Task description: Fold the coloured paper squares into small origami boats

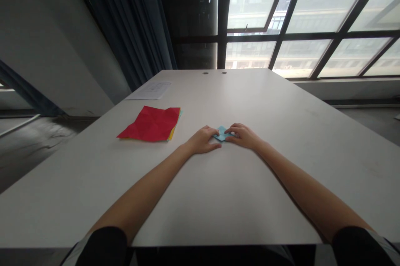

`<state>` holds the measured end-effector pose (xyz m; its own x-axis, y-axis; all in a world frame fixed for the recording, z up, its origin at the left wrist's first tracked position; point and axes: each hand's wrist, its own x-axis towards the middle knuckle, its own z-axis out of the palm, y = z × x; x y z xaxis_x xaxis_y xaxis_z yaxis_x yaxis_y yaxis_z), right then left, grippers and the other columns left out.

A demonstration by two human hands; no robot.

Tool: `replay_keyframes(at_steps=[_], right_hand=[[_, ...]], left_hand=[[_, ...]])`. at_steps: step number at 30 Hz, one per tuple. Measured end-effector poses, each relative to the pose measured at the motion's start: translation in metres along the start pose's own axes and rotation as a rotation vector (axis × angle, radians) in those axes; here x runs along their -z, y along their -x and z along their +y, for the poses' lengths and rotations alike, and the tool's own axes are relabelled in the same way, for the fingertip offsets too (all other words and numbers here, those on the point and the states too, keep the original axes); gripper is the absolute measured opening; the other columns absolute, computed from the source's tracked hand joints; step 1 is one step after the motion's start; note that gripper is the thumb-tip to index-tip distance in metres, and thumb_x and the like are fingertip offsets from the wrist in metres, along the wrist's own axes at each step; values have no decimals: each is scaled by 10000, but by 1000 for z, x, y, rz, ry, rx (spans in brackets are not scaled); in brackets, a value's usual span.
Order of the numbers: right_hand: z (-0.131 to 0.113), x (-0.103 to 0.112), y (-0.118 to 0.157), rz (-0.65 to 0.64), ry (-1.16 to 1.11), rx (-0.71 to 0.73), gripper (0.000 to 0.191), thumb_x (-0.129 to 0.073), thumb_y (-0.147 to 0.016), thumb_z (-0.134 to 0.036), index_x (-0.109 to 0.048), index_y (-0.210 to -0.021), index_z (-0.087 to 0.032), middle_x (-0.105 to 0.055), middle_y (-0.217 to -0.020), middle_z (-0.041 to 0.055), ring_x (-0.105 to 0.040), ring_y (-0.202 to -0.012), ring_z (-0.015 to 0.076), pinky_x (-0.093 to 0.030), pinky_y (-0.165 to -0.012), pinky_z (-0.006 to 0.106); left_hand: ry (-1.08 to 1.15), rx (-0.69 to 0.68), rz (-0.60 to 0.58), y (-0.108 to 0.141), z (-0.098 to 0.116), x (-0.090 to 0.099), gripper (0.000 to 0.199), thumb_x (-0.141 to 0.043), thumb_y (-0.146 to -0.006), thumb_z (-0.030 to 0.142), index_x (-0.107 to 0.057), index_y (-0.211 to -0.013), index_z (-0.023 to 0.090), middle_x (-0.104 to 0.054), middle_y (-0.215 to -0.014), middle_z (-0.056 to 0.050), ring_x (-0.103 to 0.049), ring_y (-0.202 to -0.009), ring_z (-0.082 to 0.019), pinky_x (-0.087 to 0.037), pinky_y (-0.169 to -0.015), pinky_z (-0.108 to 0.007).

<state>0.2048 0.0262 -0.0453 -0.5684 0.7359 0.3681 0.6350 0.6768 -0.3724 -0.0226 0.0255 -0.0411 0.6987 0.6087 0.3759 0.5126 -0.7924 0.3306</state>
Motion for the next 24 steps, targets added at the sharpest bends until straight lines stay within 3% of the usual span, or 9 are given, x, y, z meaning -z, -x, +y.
replay_keyframes(at_steps=[2, 5, 10, 13, 16, 19, 24], right_hand=[[-2, 1, -1, 1, 23, 6, 310, -455, -851, -420, -656, -963, -212, -617, -873, 71, -562, -787, 162, -433, -753, 296], [-6, 3, -1, 16, 58, 35, 318, -390, -888, -370, -659, -940, -210, -623, -884, 75, -557, -836, 171, -424, -790, 309], [-10, 2, -2, 128, 13, 74, 273, -489, -828, -402, -648, -946, -214, -607, -965, 85, -534, -906, 196, -420, -826, 332], [-11, -3, -5, 231, -133, -60, 259, -473, -833, -373, -646, -863, -183, -627, -790, 59, -549, -759, 170, -438, -712, 295], [-8, -7, -9, 248, -313, -244, 286, -474, -816, -389, -640, -817, -156, -614, -661, 19, -524, -613, 136, -411, -583, 254], [-3, -9, -10, 205, -392, -292, 278, -500, -788, -379, -645, -831, -146, -633, -678, 12, -523, -600, 129, -393, -564, 241], [0, -8, -7, 124, -135, -225, 173, -523, -755, -268, -661, -808, -178, -646, -707, 18, -523, -675, 149, -385, -641, 263]], left_hand=[[8, 13, 6, 0, -2, -1, 417, -632, -699, 418, -566, -1027, 169, -631, -981, -76, -552, -934, -203, -425, -867, -331], [6, 86, 32, -1, -4, -3, 215, -532, -791, 284, -579, -975, 182, -635, -914, -55, -560, -879, -178, -438, -818, -312], [62, 224, 175, -2, 1, -2, 169, -438, -843, 246, -577, -915, 184, -618, -819, -37, -561, -774, -149, -445, -730, -284], [261, 333, 308, -7, 3, -2, 180, -471, -828, 304, -569, -905, 174, -620, -784, -21, -562, -698, -124, -448, -654, -250], [566, 441, 390, -13, 0, -5, 236, -530, -780, 329, -562, -922, 143, -631, -748, -25, -581, -655, -118, -452, -593, -230], [707, 516, 359, -15, -5, -8, 249, -568, -735, 281, -581, -918, 112, -644, -710, -36, -596, -628, -127, -462, -573, -235], [371, 487, 247, -9, -4, -6, 162, -576, -711, 216, -647, -831, 133, -668, -746, -40, -603, -689, -147, -468, -653, -261]])
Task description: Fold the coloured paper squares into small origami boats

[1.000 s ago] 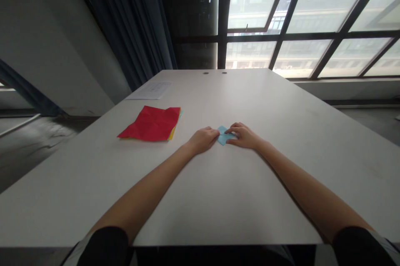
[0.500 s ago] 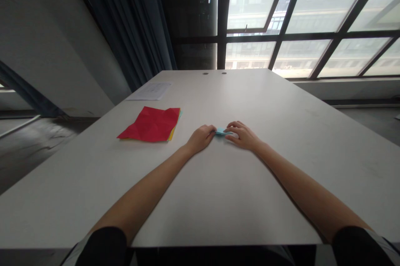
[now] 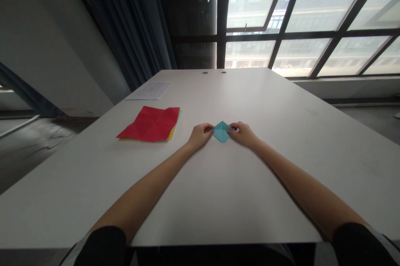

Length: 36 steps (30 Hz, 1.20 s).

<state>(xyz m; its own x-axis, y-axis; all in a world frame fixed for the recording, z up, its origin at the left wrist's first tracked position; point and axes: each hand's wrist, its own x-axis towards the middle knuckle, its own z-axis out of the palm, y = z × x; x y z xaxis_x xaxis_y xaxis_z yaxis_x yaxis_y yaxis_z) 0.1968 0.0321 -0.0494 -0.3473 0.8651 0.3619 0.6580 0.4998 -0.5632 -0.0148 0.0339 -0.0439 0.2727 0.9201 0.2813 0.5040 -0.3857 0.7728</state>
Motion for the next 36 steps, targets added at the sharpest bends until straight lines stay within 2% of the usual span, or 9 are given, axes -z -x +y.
replay_keyframes(at_steps=[4, 7, 12, 18, 22, 25, 29, 33, 36], right_hand=[[2, -1, 1, -46, 94, 119, 174, -511, -728, -171, -664, -809, -184, -652, -808, 44, -527, -764, 167, -391, -739, 288], [4, -1, 0, -62, 107, 126, 148, -537, -737, -202, -660, -817, -187, -635, -774, 46, -523, -748, 169, -395, -728, 292], [5, -1, 0, -67, 124, 88, 130, -541, -772, -269, -644, -792, -194, -622, -726, 35, -503, -709, 165, -389, -673, 283], [1, -1, 1, -35, 132, 83, 107, -543, -764, -254, -621, -806, -196, -613, -743, 31, -516, -733, 162, -386, -686, 274], [-7, -6, 3, -4, 63, 72, 219, -545, -741, -212, -558, -959, -195, -600, -796, 14, -520, -653, 118, -385, -628, 230], [-13, -10, 4, -13, 52, 64, 205, -544, -732, -210, -550, -936, -192, -592, -755, 3, -502, -602, 104, -372, -582, 214], [-13, -9, 3, -17, 68, 72, 146, -528, -730, -209, -587, -860, -182, -594, -723, 7, -491, -589, 101, -366, -569, 212], [-8, -1, 3, -91, 42, 92, 216, -502, -714, -163, -619, -894, -182, -580, -646, -14, -486, -561, 94, -371, -558, 204], [-3, 3, 3, -102, 30, 99, 218, -503, -710, -159, -626, -887, -186, -585, -654, -15, -496, -573, 95, -383, -569, 206]], left_hand=[[-225, -87, -25, 4, 4, 3, 147, -553, -725, 189, -659, -820, 154, -670, -776, -34, -595, -737, -157, -461, -708, -275], [-316, -143, -27, 4, 4, 3, 133, -561, -723, 191, -662, -806, 164, -668, -806, -36, -582, -793, -172, -455, -741, -288], [-269, -125, -54, 2, 0, 2, 142, -557, -731, 198, -660, -822, 161, -661, -771, -23, -580, -693, -139, -460, -677, -255], [-256, -108, -47, 4, 3, 1, 152, -556, -735, 223, -665, -827, 170, -664, -767, -17, -580, -682, -134, -455, -660, -247], [-361, -106, 19, 9, 10, -5, 291, -582, -718, 441, -657, -805, 173, -650, -758, -41, -576, -730, -174, -447, -673, -282], [-469, -111, 50, 11, 13, -11, 427, -585, -668, 563, -643, -839, 176, -644, -795, -62, -563, -803, -215, -441, -715, -319], [-547, -103, 25, 10, 12, -13, 473, -631, -626, 554, -618, -896, 166, -637, -847, -75, -549, -839, -228, -436, -749, -330], [-560, -92, 29, 11, 12, -14, 488, -645, -618, 547, -603, -919, 165, -631, -862, -73, -546, -847, -231, -436, -745, -329], [-552, -111, 30, 11, 12, -13, 471, -641, -632, 533, -610, -919, 161, -635, -862, -76, -547, -852, -239, -440, -752, -345]])
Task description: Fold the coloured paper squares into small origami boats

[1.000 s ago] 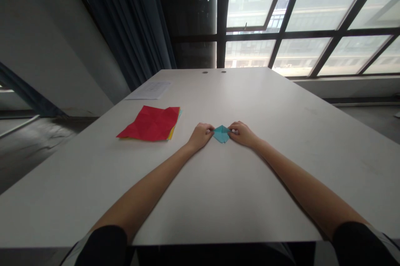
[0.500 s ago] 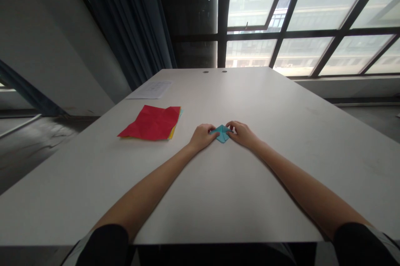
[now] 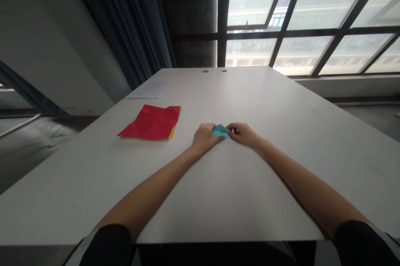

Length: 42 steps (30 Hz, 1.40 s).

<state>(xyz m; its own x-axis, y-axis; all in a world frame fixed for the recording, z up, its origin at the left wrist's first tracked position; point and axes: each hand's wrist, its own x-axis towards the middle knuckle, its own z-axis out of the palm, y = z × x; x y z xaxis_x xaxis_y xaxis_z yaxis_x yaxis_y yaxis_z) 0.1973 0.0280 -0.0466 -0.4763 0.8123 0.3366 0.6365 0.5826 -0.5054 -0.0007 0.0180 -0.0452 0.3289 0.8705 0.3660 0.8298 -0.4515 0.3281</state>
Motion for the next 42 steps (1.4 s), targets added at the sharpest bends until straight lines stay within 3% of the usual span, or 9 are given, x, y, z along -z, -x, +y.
replay_keyframes(at_steps=[5, 11, 17, 27, 34, 37, 42], right_hand=[[8, 3, -1, 19, 14, 13, 184, -495, -735, -171, -629, -860, -181, -599, -709, 5, -498, -600, 103, -395, -598, 223], [12, 4, 0, 43, -17, 35, 180, -485, -727, -136, -646, -794, -179, -583, -692, 8, -506, -607, 104, -400, -597, 221], [10, 4, 0, 50, -42, 76, 218, -480, -683, -84, -660, -777, -165, -590, -786, 34, -499, -582, 89, -417, -597, 219], [3, 8, 4, -9, 59, 177, 254, -479, -635, -61, -654, -791, -160, -588, -761, 30, -503, -602, 97, -399, -609, 209], [-6, 11, 6, -69, 158, 155, 179, -506, -691, -132, -663, -772, -160, -601, -720, 32, -520, -596, 106, -381, -589, 211], [-8, 9, 5, -41, 185, 137, 195, -498, -773, -203, -664, -871, -173, -607, -712, 31, -534, -619, 110, -378, -603, 211], [-4, 7, 3, -50, 153, 154, 219, -507, -817, -283, -683, -885, -171, -594, -740, 46, -525, -600, 95, -390, -612, 208]], left_hand=[[192, -57, -32, -3, -9, 4, 238, -576, -753, 299, -637, -941, 168, -653, -873, -49, -576, -809, -176, -454, -765, -299], [258, -98, -60, -7, -19, 6, 157, -562, -743, 149, -668, -859, 162, -658, -812, -35, -586, -742, -143, -463, -716, -261], [60, -307, -74, -4, -17, 8, 197, -497, -805, 138, -671, -887, 181, -660, -899, -45, -559, -865, -163, -433, -794, -275], [-398, -545, -138, -3, -11, 16, 185, -458, -850, 176, -631, -915, 183, -646, -882, -51, -562, -846, -177, -376, -718, -306], [-456, -485, -257, 0, 7, 24, 164, -435, -831, 132, -596, -801, 136, -624, -778, -80, -592, -723, -182, -393, -643, -293], [-480, -422, -302, 5, 20, 28, 187, -398, -844, 133, -575, -907, 131, -611, -795, -92, -600, -671, -186, -407, -598, -285], [-462, -439, -330, 7, 27, 25, 217, -376, -858, 133, -549, -987, 107, -604, -901, -126, -601, -822, -214, -453, -695, -313]])
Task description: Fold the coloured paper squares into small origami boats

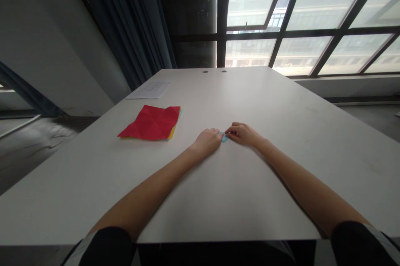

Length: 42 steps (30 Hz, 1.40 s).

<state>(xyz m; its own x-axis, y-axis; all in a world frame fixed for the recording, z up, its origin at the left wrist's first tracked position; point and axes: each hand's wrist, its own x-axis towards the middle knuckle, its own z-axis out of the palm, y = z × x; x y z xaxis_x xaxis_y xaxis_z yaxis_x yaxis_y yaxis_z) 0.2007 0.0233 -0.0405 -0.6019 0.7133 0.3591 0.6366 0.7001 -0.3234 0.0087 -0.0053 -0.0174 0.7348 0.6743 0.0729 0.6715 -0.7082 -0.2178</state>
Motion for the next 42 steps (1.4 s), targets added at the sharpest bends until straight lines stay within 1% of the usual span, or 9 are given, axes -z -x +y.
replay_keyframes(at_steps=[6, 12, 17, 22, 29, 33, 36, 40, 42], right_hand=[[5, 0, -2, -8, -28, 7, 192, -545, -795, -272, -688, -794, -145, -595, -717, 53, -526, -611, 104, -394, -603, 212], [11, 4, -4, -50, -27, -6, 205, -543, -796, -276, -693, -747, -146, -603, -662, 43, -519, -579, 101, -383, -582, 211], [16, 6, -5, -77, -77, -60, 187, -561, -774, -292, -698, -772, -165, -629, -667, 31, -522, -591, 104, -388, -598, 212], [17, 7, -6, -79, -148, -180, 180, -588, -730, -300, -691, -810, -176, -644, -683, 16, -521, -600, 104, -388, -599, 212], [30, 7, 0, -60, -159, -310, 231, -583, -714, -335, -690, -847, -180, -598, -632, 5, -479, -570, 102, -358, -555, 217], [35, 8, 5, -35, -197, -326, 241, -568, -714, -343, -684, -837, -170, -561, -591, -10, -447, -527, 89, -335, -516, 208], [34, 6, 5, -31, -176, -287, 233, -533, -735, -318, -680, -836, -169, -530, -557, -24, -439, -513, 84, -321, -517, 208], [31, 5, 5, -20, -146, -246, 233, -489, -761, -294, -671, -820, -161, -499, -519, -35, -430, -499, 81, -303, -511, 206], [31, 5, 5, -14, -139, -238, 234, -481, -765, -287, -667, -816, -155, -491, -511, -38, -424, -496, 80, -298, -509, 204]], left_hand=[[117, 49, -34, 1, 7, -4, 311, -327, -856, 68, -468, -1134, 78, -528, -1173, -186, -511, -1099, -230, -440, -861, -347], [175, 84, -155, 5, 8, 0, 415, -325, -869, 110, -355, -1281, 150, -378, -1346, -193, -407, -1218, -276, -412, -909, -398], [305, 46, -242, 5, -6, -5, 435, -313, -884, 179, -333, -1315, 234, -254, -1430, -153, -294, -1287, -299, -351, -957, -418], [430, 3, -327, 5, -17, -3, 515, -329, -841, 106, -331, -1322, 290, -164, -1470, -75, -184, -1334, -253, -269, -1022, -404], [416, 12, -398, 7, -21, 9, 702, -383, -727, -7, -309, -1330, 344, -187, -1454, -100, -219, -1317, -295, -322, -937, -545], [434, -15, -342, 9, -27, 9, 668, -421, -694, -14, -418, -1276, 314, -287, -1419, -113, -327, -1275, -280, -379, -916, -475], [455, -32, -291, 8, -30, 6, 557, -423, -735, 37, -494, -1221, 298, -372, -1379, -102, -407, -1229, -246, -398, -908, -392], [460, -61, -118, 3, -27, 6, 330, -414, -800, 144, -635, -1020, 252, -604, -1140, -63, -567, -1016, -186, -422, -837, -287], [440, -59, -36, 2, -24, 6, 250, -448, -797, 175, -652, -932, 229, -642, -1019, -45, -585, -917, -170, -428, -797, -266]])
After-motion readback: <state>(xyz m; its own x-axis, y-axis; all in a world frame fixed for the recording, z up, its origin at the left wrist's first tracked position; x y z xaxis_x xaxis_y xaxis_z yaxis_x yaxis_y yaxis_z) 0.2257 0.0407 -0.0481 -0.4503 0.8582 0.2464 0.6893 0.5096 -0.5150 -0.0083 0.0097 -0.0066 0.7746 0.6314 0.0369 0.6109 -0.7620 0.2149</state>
